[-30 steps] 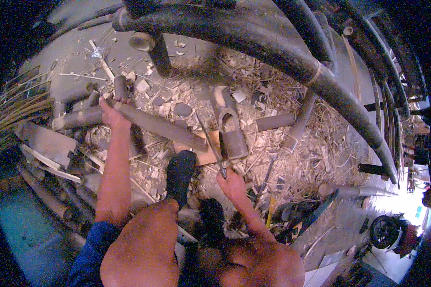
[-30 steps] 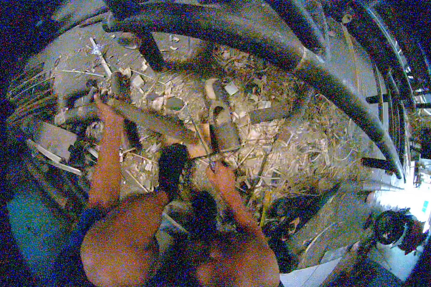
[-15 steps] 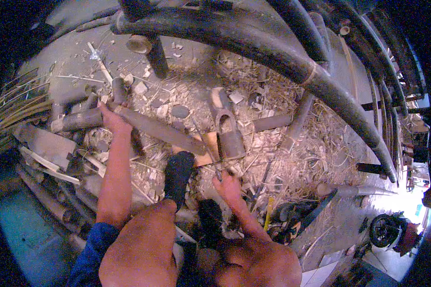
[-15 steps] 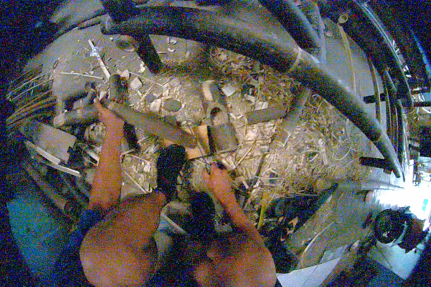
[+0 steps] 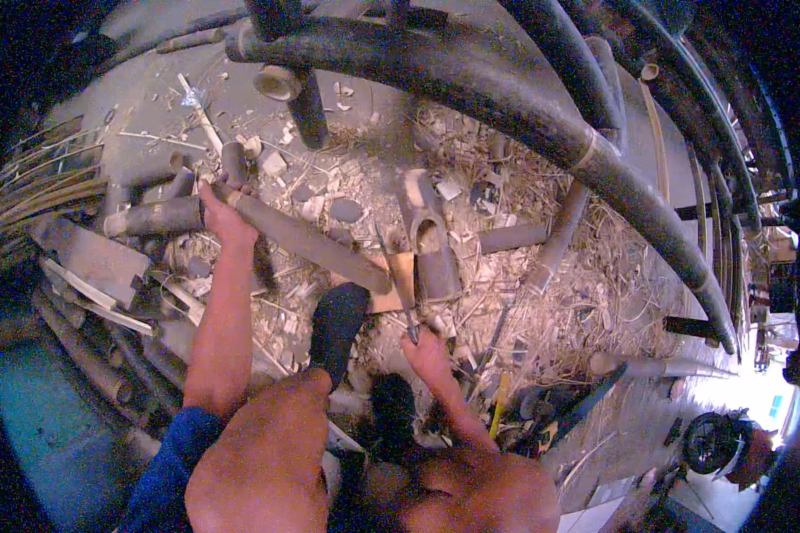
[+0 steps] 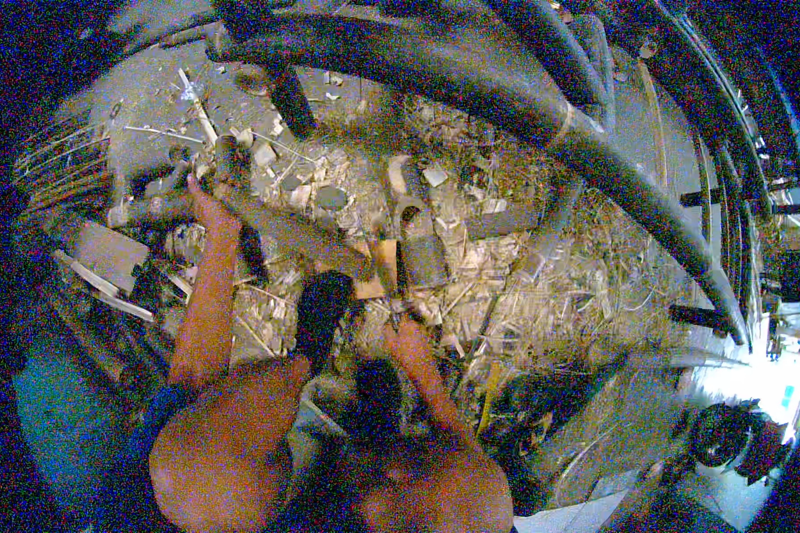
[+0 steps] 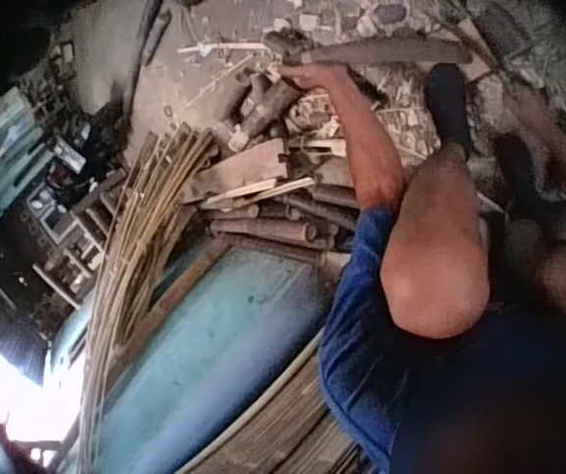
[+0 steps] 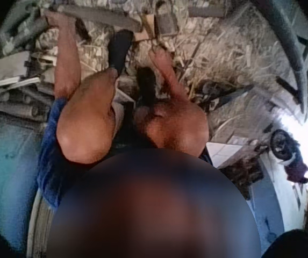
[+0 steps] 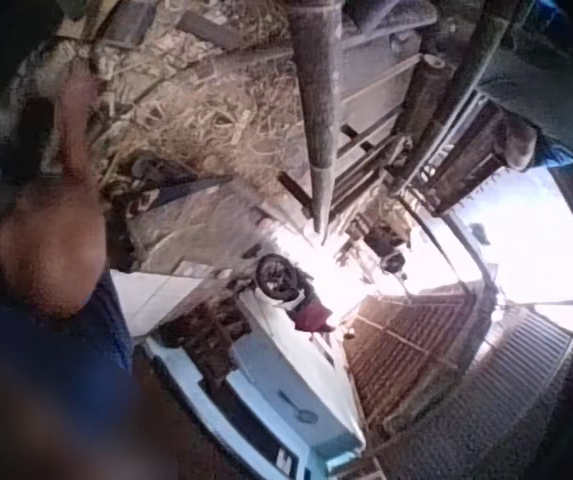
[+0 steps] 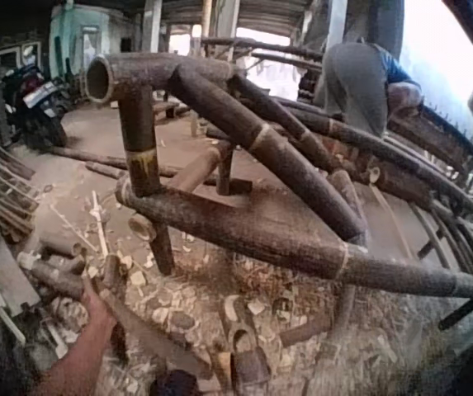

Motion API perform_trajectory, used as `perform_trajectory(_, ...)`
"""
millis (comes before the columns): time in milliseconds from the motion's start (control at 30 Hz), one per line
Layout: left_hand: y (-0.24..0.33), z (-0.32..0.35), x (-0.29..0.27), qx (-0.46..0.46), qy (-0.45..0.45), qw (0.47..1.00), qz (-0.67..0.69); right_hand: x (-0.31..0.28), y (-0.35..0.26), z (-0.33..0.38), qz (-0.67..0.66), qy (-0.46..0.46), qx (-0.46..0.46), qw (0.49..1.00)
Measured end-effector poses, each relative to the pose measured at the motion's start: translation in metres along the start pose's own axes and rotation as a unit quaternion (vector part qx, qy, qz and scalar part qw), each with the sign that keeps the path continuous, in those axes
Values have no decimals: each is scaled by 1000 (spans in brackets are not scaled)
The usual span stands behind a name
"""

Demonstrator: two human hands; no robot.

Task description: The person sits on the floor and uses a knife to split a bamboo pole into thin strips. They repeatedly position the pole, drive the knife through it, and separate the resulting strips.

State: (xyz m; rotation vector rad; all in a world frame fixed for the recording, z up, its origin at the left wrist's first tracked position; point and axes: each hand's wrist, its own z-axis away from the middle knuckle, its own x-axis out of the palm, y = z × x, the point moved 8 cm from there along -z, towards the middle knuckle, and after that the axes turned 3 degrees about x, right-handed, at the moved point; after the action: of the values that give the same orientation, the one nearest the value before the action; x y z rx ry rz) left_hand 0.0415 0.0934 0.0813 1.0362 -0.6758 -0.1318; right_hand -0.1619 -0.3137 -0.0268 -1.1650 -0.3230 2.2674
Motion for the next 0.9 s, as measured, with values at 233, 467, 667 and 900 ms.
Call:
perform_trajectory(233, 62, -16, 16, 60, -61, 996, 26, -24, -8, 12, -94, 84, -67, 990)
perform_trajectory(467, 164, 57, 59, 502, -69, 776, -376, -97, -127, 41, -182, 52, -174, 966)
perform_trajectory(667, 137, 94, 51, 227, -341, 847, -339, -195, -249, 105, -111, 78, -300, 944)
perform_trajectory(900, 149, 121, 29, 258, -367, 840, -307, -236, -330, 146, 34, 42, -361, 931)
